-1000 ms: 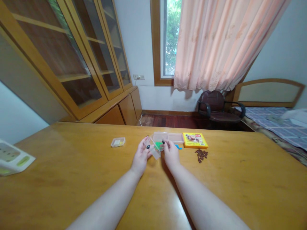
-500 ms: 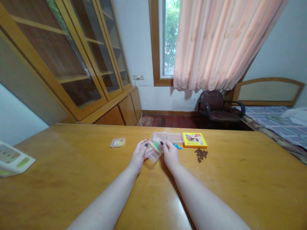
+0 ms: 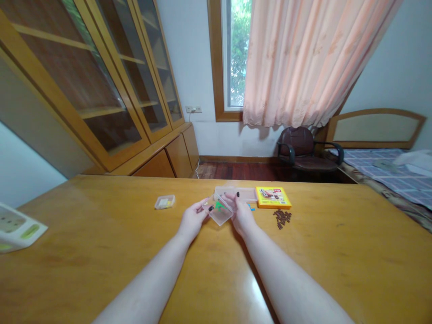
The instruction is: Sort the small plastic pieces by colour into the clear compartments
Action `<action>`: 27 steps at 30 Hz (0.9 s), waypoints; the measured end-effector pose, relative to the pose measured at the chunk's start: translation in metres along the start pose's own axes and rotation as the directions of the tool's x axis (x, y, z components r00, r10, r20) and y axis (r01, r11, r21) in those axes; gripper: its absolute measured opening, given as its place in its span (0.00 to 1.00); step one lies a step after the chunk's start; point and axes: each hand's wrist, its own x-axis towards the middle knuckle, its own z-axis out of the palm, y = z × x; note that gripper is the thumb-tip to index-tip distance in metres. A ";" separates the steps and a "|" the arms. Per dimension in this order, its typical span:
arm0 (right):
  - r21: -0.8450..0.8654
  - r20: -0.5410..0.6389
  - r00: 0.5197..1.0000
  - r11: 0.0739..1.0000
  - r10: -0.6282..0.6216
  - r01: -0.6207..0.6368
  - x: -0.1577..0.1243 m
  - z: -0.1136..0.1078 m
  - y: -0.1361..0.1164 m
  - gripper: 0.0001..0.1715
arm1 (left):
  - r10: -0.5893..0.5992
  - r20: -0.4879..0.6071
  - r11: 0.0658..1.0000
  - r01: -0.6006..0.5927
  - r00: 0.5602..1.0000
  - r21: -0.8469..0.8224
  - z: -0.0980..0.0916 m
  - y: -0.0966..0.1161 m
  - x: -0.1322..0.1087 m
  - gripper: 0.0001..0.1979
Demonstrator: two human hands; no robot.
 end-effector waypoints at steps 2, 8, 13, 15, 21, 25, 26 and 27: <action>-0.108 0.000 0.999 0.993 -0.043 0.043 -0.001 0.001 0.001 0.24 | 0.035 0.030 0.991 -0.039 0.999 0.130 -0.005 0.001 0.001 0.27; -0.377 -0.177 0.973 0.924 -0.148 0.072 0.004 -0.004 0.011 0.28 | 0.261 0.022 0.762 -0.220 0.965 0.609 -0.038 0.013 0.013 0.18; -0.339 -0.229 0.972 0.941 -0.061 -0.020 0.004 -0.007 0.015 0.27 | 0.299 0.205 0.450 -0.327 0.932 0.831 -0.047 0.002 0.022 0.22; -0.321 -0.219 0.974 0.947 -0.053 -0.021 0.003 -0.006 0.014 0.24 | 0.225 0.281 0.373 -0.349 0.933 0.860 -0.044 -0.005 0.022 0.24; -0.294 -0.218 0.974 0.956 -0.063 -0.004 0.003 -0.007 0.014 0.23 | 0.060 0.342 0.323 -0.343 0.938 0.882 -0.035 -0.008 0.017 0.22; -0.310 -0.206 0.976 0.951 -0.066 -0.001 0.003 -0.007 0.015 0.25 | 0.067 0.343 0.322 -0.346 0.937 0.881 -0.036 -0.006 0.017 0.20; -0.316 -0.204 0.977 0.949 -0.068 0.000 0.002 -0.007 0.015 0.24 | 0.084 0.336 0.318 -0.345 0.938 0.883 -0.036 -0.006 0.018 0.20; -0.321 -0.204 0.977 0.947 -0.069 0.000 0.002 -0.007 0.015 0.24 | 0.100 0.330 0.311 -0.344 0.939 0.886 -0.036 -0.006 0.018 0.19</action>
